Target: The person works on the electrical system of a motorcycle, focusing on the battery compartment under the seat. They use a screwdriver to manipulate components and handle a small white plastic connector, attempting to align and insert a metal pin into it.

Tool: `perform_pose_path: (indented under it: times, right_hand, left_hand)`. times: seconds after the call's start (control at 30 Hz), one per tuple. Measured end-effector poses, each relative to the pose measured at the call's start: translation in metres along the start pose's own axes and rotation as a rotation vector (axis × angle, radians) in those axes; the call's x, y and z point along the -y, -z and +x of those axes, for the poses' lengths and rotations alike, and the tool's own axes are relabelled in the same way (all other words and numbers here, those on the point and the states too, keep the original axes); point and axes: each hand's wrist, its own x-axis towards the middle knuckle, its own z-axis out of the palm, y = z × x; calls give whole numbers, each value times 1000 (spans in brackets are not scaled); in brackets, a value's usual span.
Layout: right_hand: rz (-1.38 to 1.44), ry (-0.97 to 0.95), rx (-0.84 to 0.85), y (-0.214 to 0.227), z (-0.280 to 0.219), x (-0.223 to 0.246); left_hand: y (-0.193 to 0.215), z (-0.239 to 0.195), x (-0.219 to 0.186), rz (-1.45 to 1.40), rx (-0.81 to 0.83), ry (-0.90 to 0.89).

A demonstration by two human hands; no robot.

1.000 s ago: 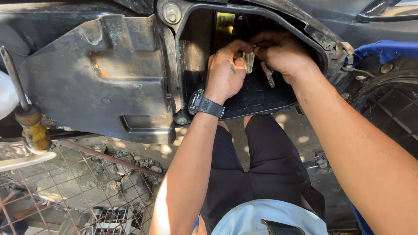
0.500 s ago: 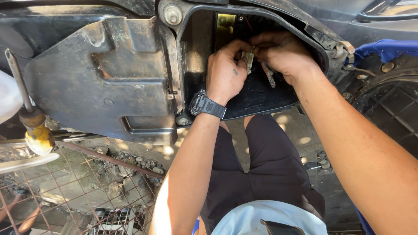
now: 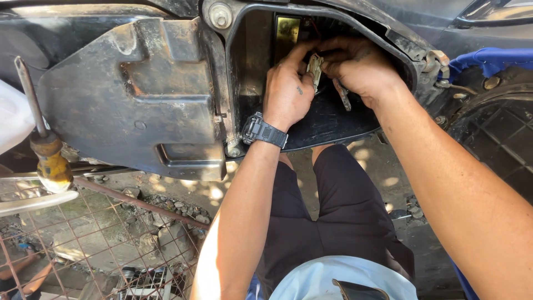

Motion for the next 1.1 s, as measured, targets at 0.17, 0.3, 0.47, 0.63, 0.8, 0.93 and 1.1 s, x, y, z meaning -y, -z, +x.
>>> perform_pose_path:
  times: [0.17, 0.3, 0.47, 0.63, 0.8, 0.93, 1.1]
  right_hand:
    - [84, -15, 33, 0, -1, -5]
    - [127, -12, 60, -2, -4, -3]
    - [98, 40, 34, -1, 1, -7]
    - [-1, 40, -25, 0, 2, -6]
    - [28, 1, -62, -1, 5, -9]
    - [-62, 17, -73, 0, 6, -10]
    - [-198, 1, -80, 0, 0, 0]
  left_hand:
    - [0, 3, -3, 12, -7, -78]
    - [0, 6, -1, 78, -37, -67]
    - [3, 17, -1, 123, 11, -98]
    - [-4, 24, 4, 131, 30, -88]
    - [-9, 26, 11, 110, 22, -157]
    - [-11, 26, 13, 93, 4, -192]
    - [-16, 27, 15, 129, -11, -188]
